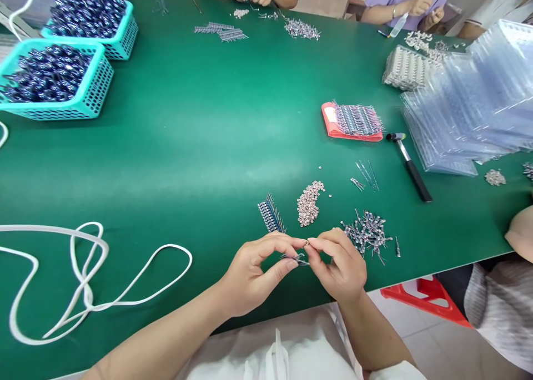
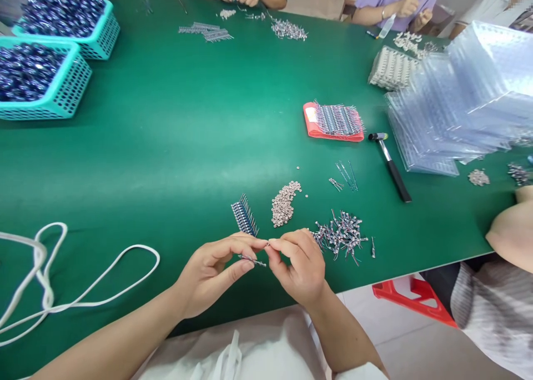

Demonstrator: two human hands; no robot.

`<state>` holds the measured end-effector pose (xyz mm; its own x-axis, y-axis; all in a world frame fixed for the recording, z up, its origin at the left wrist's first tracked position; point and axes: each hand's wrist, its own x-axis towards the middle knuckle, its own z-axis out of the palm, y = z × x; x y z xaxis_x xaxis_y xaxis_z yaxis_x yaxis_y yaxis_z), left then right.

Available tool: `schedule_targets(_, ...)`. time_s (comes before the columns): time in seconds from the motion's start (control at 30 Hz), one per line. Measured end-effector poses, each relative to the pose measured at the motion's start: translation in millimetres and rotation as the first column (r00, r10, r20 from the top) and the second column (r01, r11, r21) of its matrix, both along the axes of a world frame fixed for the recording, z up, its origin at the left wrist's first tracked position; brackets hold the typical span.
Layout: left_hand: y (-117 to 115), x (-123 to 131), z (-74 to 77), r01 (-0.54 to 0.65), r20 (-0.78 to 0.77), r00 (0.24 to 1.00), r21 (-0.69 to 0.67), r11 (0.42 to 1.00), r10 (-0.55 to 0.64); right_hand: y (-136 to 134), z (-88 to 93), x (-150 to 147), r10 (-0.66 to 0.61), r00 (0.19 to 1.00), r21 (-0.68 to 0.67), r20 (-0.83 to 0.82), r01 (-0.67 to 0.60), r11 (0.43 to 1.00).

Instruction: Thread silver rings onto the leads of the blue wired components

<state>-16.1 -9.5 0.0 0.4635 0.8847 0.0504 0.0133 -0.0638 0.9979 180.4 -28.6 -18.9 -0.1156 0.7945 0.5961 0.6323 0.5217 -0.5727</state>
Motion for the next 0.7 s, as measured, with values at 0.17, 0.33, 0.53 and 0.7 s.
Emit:
schedule_targets(0.17, -2.3, 0.0, -3.8, 0.004, 0.022, 1.0, -0.042, 0.999, -0.003, 1.2, -0.3, -0.2, 0.0, 1.0, 0.029, 0.031, -0.001, 1.0)
schedule_targets(0.33, -3.2, 0.3, -5.6, 0.009, 0.104, 0.995, -0.203, 0.979, 0.013, 1.5, 1.7, -1.2, -0.008, 1.0, 0.013, 0.01, 0.008, 1.0)
schedule_targets(0.53, 0.8, 3.5, -2.3, -0.081, 0.169, 0.97, -0.451, 0.889, 0.174, -4.0, 1.3, 0.7, 0.052, 0.969, -0.204, -0.243, -0.104, 0.973)
schedule_targets(0.7, -0.6, 6.5, -2.9, -0.114, 0.156, 0.968, -0.435, 0.893, 0.199, -4.9, 0.6, 1.5, 0.066, 0.96, -0.247, -0.273, -0.136, 0.959)
